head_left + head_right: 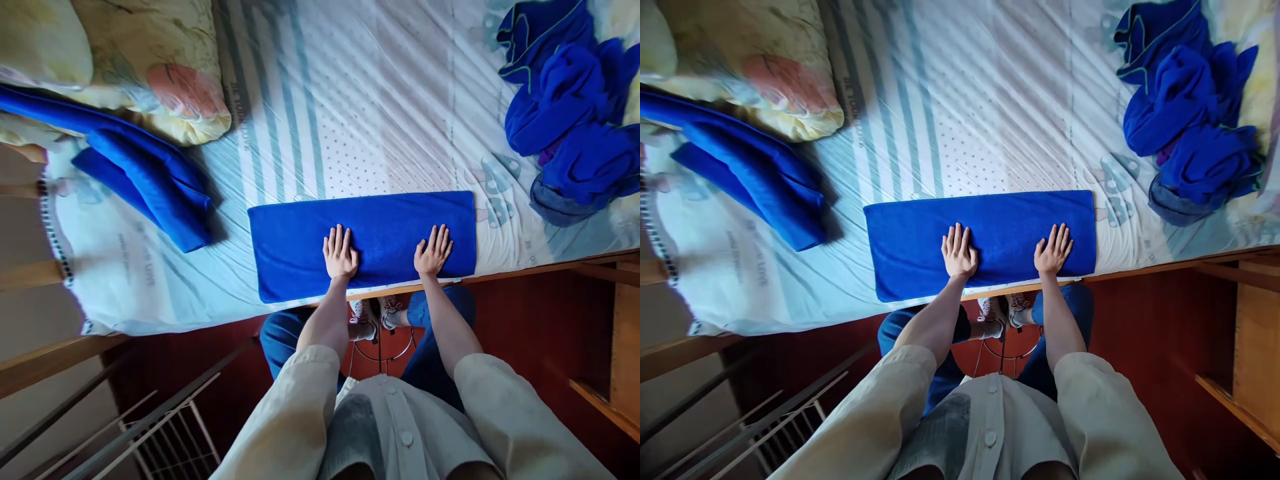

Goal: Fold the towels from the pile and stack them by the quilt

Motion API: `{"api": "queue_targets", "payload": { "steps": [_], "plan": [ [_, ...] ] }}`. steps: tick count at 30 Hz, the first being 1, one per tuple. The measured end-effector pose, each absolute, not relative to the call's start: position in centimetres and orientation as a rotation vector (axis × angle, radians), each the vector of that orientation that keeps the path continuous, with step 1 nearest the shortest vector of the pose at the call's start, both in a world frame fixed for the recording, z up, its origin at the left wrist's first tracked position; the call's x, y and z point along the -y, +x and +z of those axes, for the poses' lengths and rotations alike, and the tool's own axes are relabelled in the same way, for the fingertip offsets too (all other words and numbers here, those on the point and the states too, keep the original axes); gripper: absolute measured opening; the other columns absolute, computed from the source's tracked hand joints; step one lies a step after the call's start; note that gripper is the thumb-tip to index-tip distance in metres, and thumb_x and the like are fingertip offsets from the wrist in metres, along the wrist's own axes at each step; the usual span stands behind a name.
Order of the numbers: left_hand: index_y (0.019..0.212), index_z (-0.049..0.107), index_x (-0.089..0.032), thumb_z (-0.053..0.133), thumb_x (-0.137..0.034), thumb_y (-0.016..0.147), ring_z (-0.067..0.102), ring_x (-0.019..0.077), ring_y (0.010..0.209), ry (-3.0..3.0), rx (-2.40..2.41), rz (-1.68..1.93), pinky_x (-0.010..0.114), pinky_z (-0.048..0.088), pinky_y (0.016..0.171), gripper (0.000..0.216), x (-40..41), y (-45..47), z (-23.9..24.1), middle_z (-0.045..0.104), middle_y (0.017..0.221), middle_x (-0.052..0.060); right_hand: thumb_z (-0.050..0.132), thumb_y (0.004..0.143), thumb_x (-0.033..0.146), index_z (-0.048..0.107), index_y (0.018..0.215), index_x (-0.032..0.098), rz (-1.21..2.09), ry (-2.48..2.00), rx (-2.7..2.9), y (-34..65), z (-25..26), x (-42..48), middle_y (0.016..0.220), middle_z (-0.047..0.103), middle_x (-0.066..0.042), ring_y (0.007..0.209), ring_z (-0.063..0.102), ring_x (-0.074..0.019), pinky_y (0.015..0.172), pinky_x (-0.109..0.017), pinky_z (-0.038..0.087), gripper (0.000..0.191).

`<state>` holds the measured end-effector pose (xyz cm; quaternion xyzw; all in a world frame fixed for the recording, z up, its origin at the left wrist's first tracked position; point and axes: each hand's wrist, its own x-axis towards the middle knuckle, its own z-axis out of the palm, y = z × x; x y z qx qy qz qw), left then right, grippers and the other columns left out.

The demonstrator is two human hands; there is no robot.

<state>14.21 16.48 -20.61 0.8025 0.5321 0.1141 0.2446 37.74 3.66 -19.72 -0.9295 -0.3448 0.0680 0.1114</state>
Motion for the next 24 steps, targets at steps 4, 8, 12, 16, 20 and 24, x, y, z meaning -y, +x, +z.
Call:
{"api": "queue_targets", "payload": {
  "steps": [4,8,12,16,20,24],
  "plan": [
    [0.157,0.055,-0.017,0.049,-0.028,0.091,0.025,0.0299,0.165,2.125,-1.436,0.368,0.055,0.013,0.137,0.067,-16.2,14.3,-20.8,0.041,0.17,0.011,0.028,0.107,0.035,0.045,0.163,0.009,0.208,-2.775,1.025,38.0,-19.0,-3.7,0.171,0.037,-0.022,0.163,0.03,-0.0325,0.131,-0.065,0.023,0.064],
    [0.157,0.056,-0.018,0.05,-0.03,0.091,0.025,0.0317,0.165,2.078,-1.411,0.384,0.057,0.011,0.137,0.067,-16.2,14.3,-21.0,0.04,0.171,0.011,0.026,0.109,0.034,0.044,0.163,0.007,0.269,-2.734,1.071,36.5,-18.2,-6.4,0.173,0.034,-0.022,0.165,0.025,-0.0331,0.131,-0.067,0.019,0.063],
    [0.156,0.056,-0.018,0.05,-0.031,0.091,0.026,0.0318,0.164,2.071,-1.412,0.382,0.057,0.012,0.136,0.067,-16.3,14.2,-20.9,0.04,0.171,0.012,0.032,0.109,0.034,0.037,0.167,0.014,0.483,-2.499,1.457,33.0,-17.5,-11.7,0.176,0.03,-0.016,0.167,0.018,-0.0268,0.136,-0.058,0.013,0.061],
    [0.157,0.056,-0.019,0.05,-0.033,0.091,0.025,0.0317,0.165,2.059,-1.426,0.369,0.057,0.012,0.136,0.067,-16.3,14.3,-20.6,0.041,0.17,0.011,0.033,0.11,0.038,0.033,0.169,0.015,0.532,-2.494,1.503,33.6,-17.5,-14.1,0.176,0.03,-0.014,0.168,0.017,-0.0237,0.137,-0.052,0.012,0.063],
    [0.157,0.055,-0.021,0.052,-0.035,0.09,0.024,0.0317,0.165,2.029,-1.42,0.338,0.057,0.012,0.137,0.069,-16.3,14.3,-20.3,0.041,0.171,0.01,0.028,0.111,0.042,0.033,0.169,0.011,0.384,-2.652,1.352,39.7,-18.2,-12.3,0.175,0.032,-0.017,0.167,0.02,-0.0251,0.136,-0.054,0.015,0.066],
    [0.158,0.055,-0.023,0.052,-0.037,0.089,0.024,0.0317,0.165,2.0,-1.425,0.346,0.057,0.011,0.137,0.07,-16.3,14.4,-20.0,0.042,0.17,0.009,0.02,0.111,0.043,0.03,0.169,0.009,0.229,-2.789,1.206,46.2,-18.8,-10.7,0.174,0.031,-0.02,0.166,0.023,-0.0257,0.135,-0.056,0.02,0.068]
  ]
}}
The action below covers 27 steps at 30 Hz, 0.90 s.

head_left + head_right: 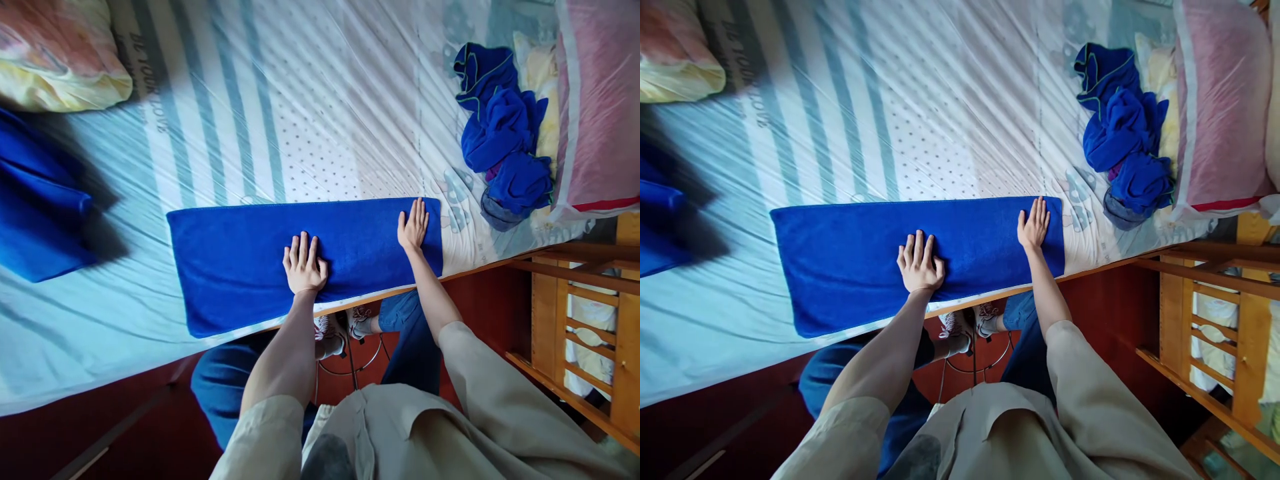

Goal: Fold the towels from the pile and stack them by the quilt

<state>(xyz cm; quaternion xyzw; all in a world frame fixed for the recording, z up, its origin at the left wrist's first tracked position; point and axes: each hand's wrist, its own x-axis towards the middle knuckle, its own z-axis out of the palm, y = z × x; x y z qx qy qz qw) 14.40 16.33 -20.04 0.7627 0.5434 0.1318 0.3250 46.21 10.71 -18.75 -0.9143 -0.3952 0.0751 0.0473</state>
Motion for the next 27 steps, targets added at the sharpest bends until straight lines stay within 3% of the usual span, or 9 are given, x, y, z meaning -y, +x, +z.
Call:
{"api": "queue_targets", "payload": {
  "steps": [12,16,21,27],
  "plan": [
    [0.158,0.055,-0.021,0.052,-0.036,0.089,0.023,0.0335,0.165,1.981,-1.418,0.358,0.059,0.01,0.136,0.07,-16.4,14.5,-20.1,0.04,0.171,0.01,0.019,0.112,0.04,0.026,0.17,0.009,0.316,-2.805,1.401,52.3,-18.2,-9.4,0.176,0.028,-0.017,0.167,0.021,-0.0214,0.135,-0.048,0.022,0.066],
    [0.156,0.057,-0.021,0.051,-0.035,0.09,0.025,0.0319,0.165,2.0,-1.417,0.368,0.056,0.011,0.137,0.068,-16.3,14.6,-20.1,0.041,0.171,0.009,0.018,0.112,0.037,0.028,0.169,0.009,0.311,-2.822,1.419,53.8,-17.3,-9.4,0.176,0.029,-0.017,0.166,0.022,-0.0223,0.135,-0.051,0.021,0.065],
    [0.157,0.056,-0.02,0.052,-0.034,0.09,0.023,0.0308,0.165,1.984,-1.402,0.346,0.054,0.008,0.138,0.069,-16.4,14.6,-20.1,0.04,0.171,0.009,0.018,0.111,0.036,0.026,0.17,0.008,0.148,-2.788,1.429,50.7,-16.4,-7.2,0.176,0.026,-0.019,0.168,0.017,-0.0275,0.134,-0.061,0.019,0.066],
    [0.159,0.054,-0.019,0.052,-0.033,0.09,0.02,0.03,0.166,1.998,-1.396,0.316,0.053,0.006,0.138,0.07,-16.6,14.6,-20.1,0.039,0.172,0.008,0.023,0.108,0.035,0.033,0.168,0.01,0.318,-2.722,1.555,46.7,-17.0,-1.1,0.173,0.037,-0.018,0.165,0.027,-0.0251,0.133,-0.054,0.026,0.065]
  ]
}}
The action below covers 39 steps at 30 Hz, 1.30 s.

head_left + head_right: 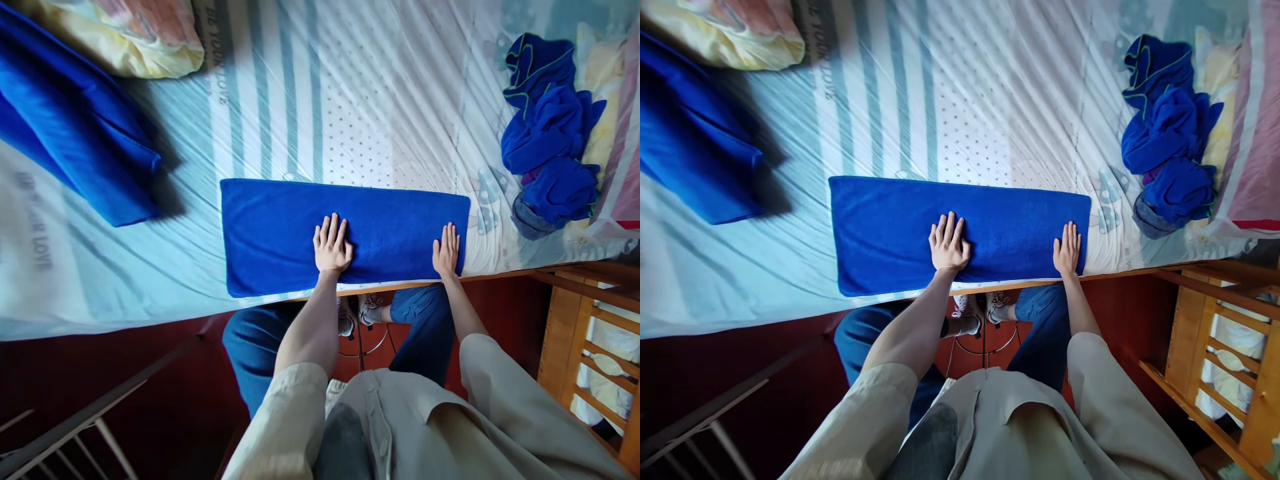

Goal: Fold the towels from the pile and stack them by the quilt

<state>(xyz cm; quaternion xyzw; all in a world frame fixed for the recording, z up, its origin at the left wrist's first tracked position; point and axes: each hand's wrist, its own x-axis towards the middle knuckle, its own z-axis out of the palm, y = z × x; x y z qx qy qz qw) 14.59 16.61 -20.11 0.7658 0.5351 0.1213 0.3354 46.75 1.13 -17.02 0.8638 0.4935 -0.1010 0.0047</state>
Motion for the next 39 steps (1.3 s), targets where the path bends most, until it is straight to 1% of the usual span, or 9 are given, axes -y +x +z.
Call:
{"api": "queue_targets", "payload": {
  "steps": [13,18,22,26,30,32,34,36,39],
  "plan": [
    [0.159,0.053,-0.018,0.049,-0.03,0.094,0.019,0.028,0.167,2.02,-1.392,0.261,0.05,0.005,0.138,0.066,-16.6,14.5,-19.3,0.036,0.173,0.008,0.025,0.105,0.032,0.039,0.165,0.008,-0.241,2.704,-1.569,47.4,-18.3,-0.4,0.17,0.041,-0.02,0.162,0.031,-0.0274,0.132,-0.054,0.027,0.066],
    [0.162,0.048,-0.016,0.045,-0.034,0.098,0.013,0.0263,0.167,2.035,-1.329,0.292,0.05,0.003,0.138,0.066,-16.9,14.7,-19.4,0.03,0.175,0.009,0.025,0.106,0.031,0.037,0.166,0.008,-0.247,2.698,-1.584,47.6,-18.5,-0.7,0.172,0.037,-0.018,0.164,0.028,-0.0256,0.134,-0.053,0.025,0.065],
    [0.161,0.049,-0.016,0.039,-0.038,0.101,0.017,0.0259,0.167,2.108,-1.189,0.283,0.051,0.007,0.137,0.065,-16.1,11.8,-18.5,0.032,0.175,0.011,0.025,0.108,0.033,0.034,0.167,0.009,-0.296,2.701,-1.6,47.7,-18.0,-0.5,0.175,0.032,-0.017,0.165,0.024,-0.023,0.135,-0.052,0.022,0.064],
    [0.159,0.051,-0.015,0.031,-0.049,0.104,0.018,0.0312,0.166,2.062,-1.475,0.302,0.056,0.008,0.136,0.068,-13.5,3.1,-17.2,0.031,0.175,0.013,0.028,0.108,0.032,0.039,0.164,0.009,-0.374,2.805,-1.495,47.3,-16.6,3.7,0.175,0.031,-0.019,0.165,0.025,-0.0239,0.134,-0.055,0.023,0.062],
    [0.161,0.042,-0.002,0.03,-0.052,0.103,0.017,0.0435,0.164,1.888,-1.864,0.271,0.065,0.01,0.134,0.078,-11.1,-5.9,-16.6,0.023,0.176,0.023,0.037,0.103,0.028,0.051,0.156,0.008,-0.443,2.921,-1.378,47.6,-15.2,10.0,0.171,0.038,-0.021,0.163,0.031,-0.0279,0.132,-0.059,0.024,0.059],
    [0.161,0.043,-0.006,0.034,-0.052,0.102,0.019,0.047,0.163,1.789,-1.982,0.291,0.069,0.011,0.133,0.075,-10.5,-7.7,-16.3,0.026,0.175,0.021,0.043,0.098,0.025,0.059,0.149,0.008,-0.475,2.945,-1.353,48.4,-14.5,11.5,0.167,0.044,-0.022,0.162,0.033,-0.0308,0.132,-0.063,0.022,0.056],
    [0.162,0.044,-0.012,0.039,-0.049,0.101,0.016,0.0456,0.164,1.779,-2.015,0.366,0.07,0.012,0.133,0.071,-10.1,-6.9,-15.9,0.026,0.177,0.017,0.047,0.092,0.019,0.067,0.139,0.007,-0.463,2.989,-1.297,49.4,-13.7,11.1,0.165,0.048,-0.022,0.162,0.034,-0.0327,0.132,-0.066,0.021,0.053],
    [0.162,0.044,-0.013,0.043,-0.043,0.1,0.013,0.0418,0.166,1.896,-1.92,0.421,0.07,0.016,0.133,0.069,-9.8,-4.1,-15.4,0.025,0.177,0.018,0.047,0.088,0.014,0.07,0.134,0.007,-0.392,3.052,-1.238,49.9,-12.7,8.8,0.164,0.049,-0.022,0.162,0.034,-0.0323,0.132,-0.067,0.02,0.052],
    [0.158,0.05,-0.012,0.045,-0.032,0.099,0.022,0.0378,0.165,2.131,-1.548,0.288,0.068,0.025,0.131,0.062,-9.9,2.0,-14.4,0.04,0.17,0.021,0.047,0.088,0.011,0.068,0.138,0.006,-0.327,3.092,-1.34,48.9,-11.2,3.0,0.163,0.051,-0.021,0.161,0.036,-0.0282,0.135,-0.061,0.021,0.055]
  ]
}}
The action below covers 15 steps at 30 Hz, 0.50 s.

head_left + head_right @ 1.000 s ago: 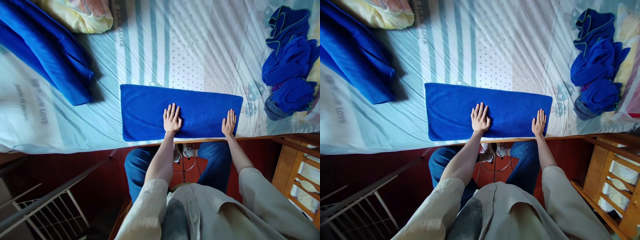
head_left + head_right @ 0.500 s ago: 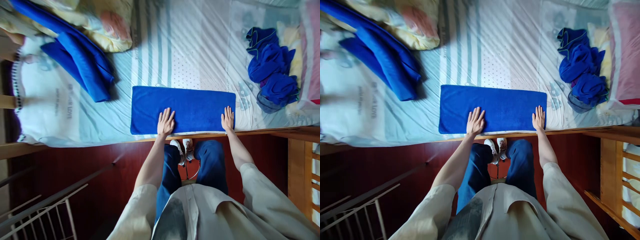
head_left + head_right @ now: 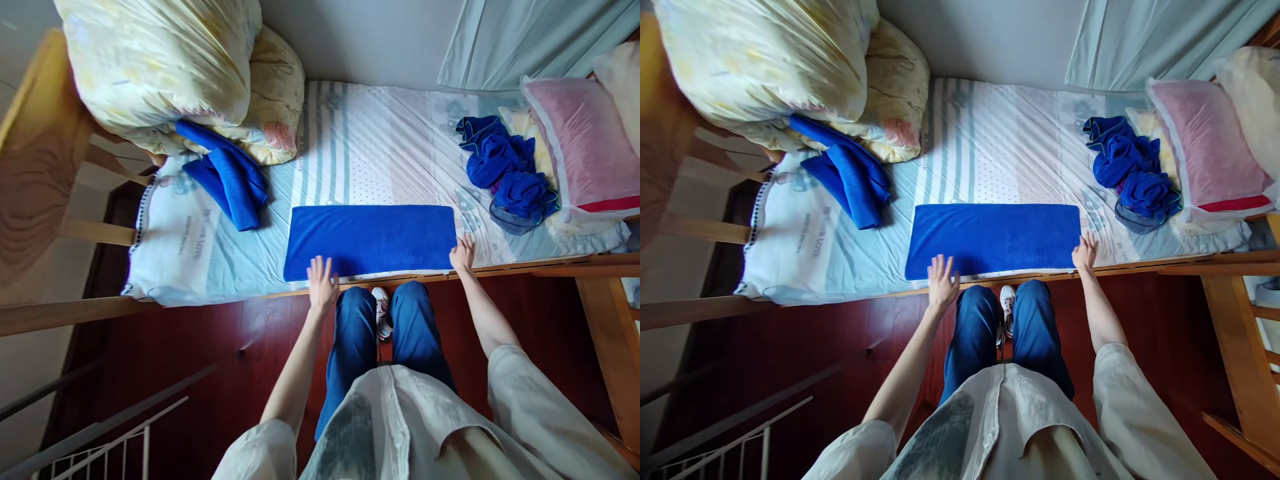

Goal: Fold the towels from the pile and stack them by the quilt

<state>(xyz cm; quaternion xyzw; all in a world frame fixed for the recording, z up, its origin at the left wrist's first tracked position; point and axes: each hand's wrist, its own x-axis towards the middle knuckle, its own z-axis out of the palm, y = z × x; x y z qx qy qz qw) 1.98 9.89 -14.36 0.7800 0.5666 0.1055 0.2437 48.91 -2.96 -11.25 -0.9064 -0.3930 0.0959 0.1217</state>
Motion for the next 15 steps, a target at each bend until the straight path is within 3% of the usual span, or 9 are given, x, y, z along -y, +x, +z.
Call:
{"api": "queue_targets", "payload": {
  "steps": [3,9,15],
  "plan": [
    [0.149,0.062,-0.02,0.042,-0.023,0.1,0.039,0.0305,0.159,2.244,-1.195,0.104,0.057,0.034,0.13,0.053,-10.2,7.5,-13.2,0.053,0.162,0.013,0.046,0.093,0.01,0.069,0.14,0.009,0.433,-2.459,1.372,45.4,-10.5,-3.8,0.161,0.054,-0.017,0.156,0.044,-0.0246,0.134,-0.049,0.03,0.052],
    [0.159,0.05,-0.015,0.05,-0.023,0.096,0.024,0.0348,0.165,2.399,-0.957,-0.202,0.057,0.026,0.133,0.063,-7.7,14.1,-13.1,0.031,0.175,0.015,0.043,0.102,0.015,0.071,0.14,0.017,0.808,-2.007,1.966,34.1,-11.3,-12.8,0.159,0.058,-0.009,0.15,0.053,-0.021,0.131,-0.041,0.037,0.047],
    [0.163,0.042,-0.005,0.04,-0.011,0.095,0.027,0.0359,0.163,2.293,-1.105,-0.353,0.059,0.028,0.131,0.068,-2.1,16.9,-15.8,0.031,0.172,0.024,0.045,0.105,0.024,0.053,0.158,0.014,0.852,-2.119,2.065,29.1,-13.0,-13.8,0.172,0.038,-0.011,0.163,0.031,-0.0248,0.136,-0.047,0.026,0.054]
  ]
}}
